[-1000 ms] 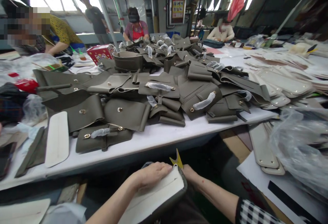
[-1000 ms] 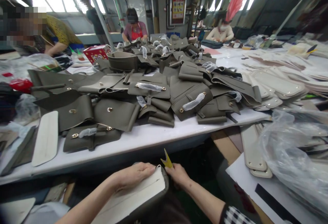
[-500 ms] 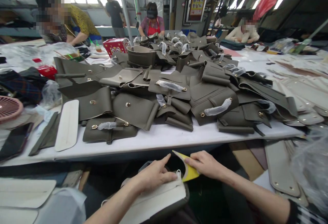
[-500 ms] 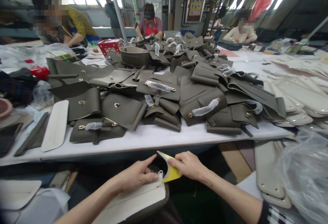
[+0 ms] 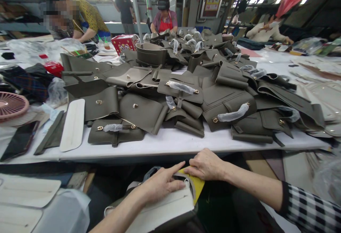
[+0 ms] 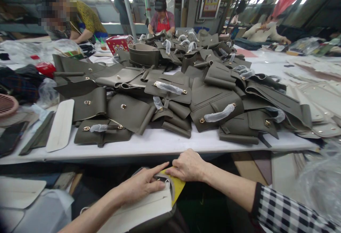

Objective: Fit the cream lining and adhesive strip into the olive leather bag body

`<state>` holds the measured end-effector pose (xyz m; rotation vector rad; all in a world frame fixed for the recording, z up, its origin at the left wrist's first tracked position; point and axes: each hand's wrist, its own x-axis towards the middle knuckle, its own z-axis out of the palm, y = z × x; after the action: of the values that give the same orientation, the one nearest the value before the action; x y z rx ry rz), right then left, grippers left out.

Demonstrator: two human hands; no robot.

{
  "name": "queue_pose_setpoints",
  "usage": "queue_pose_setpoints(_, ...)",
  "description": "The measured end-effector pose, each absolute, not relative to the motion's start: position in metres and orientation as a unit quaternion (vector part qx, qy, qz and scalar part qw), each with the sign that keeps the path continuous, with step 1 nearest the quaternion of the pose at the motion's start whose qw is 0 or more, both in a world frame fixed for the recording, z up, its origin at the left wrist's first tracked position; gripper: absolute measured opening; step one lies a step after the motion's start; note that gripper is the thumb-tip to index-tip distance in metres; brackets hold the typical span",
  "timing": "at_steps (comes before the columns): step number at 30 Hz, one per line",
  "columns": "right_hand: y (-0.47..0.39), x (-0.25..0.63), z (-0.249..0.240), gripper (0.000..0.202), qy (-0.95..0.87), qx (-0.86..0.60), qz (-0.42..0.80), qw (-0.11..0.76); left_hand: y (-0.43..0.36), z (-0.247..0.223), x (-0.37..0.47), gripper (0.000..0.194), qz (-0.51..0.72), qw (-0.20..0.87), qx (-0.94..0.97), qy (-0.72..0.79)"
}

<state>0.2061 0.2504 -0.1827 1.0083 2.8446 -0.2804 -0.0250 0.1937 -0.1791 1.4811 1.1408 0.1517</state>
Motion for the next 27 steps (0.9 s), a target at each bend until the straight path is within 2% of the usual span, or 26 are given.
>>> queue_pose_setpoints(10, 0.244, 0.204, -0.182, 0.059, 0.942, 0.316, -0.065, 0.094, 0.192, -0.171, -0.021, 0.039, 0.044, 0.521, 0.712, 0.469)
queue_pose_setpoints(19, 0.234, 0.202, -0.18, 0.06, 0.936, 0.33, -0.058, 0.111, 0.188, -0.174, -0.018, 0.033, 0.057, 0.485, 0.741, 0.461)
queue_pose_setpoints(27, 0.208, 0.198, -0.182, 0.057, 0.918, 0.371, -0.077, 0.12, 0.179, -0.185, -0.02, 0.038, 0.06, 0.456, 0.764, 0.453)
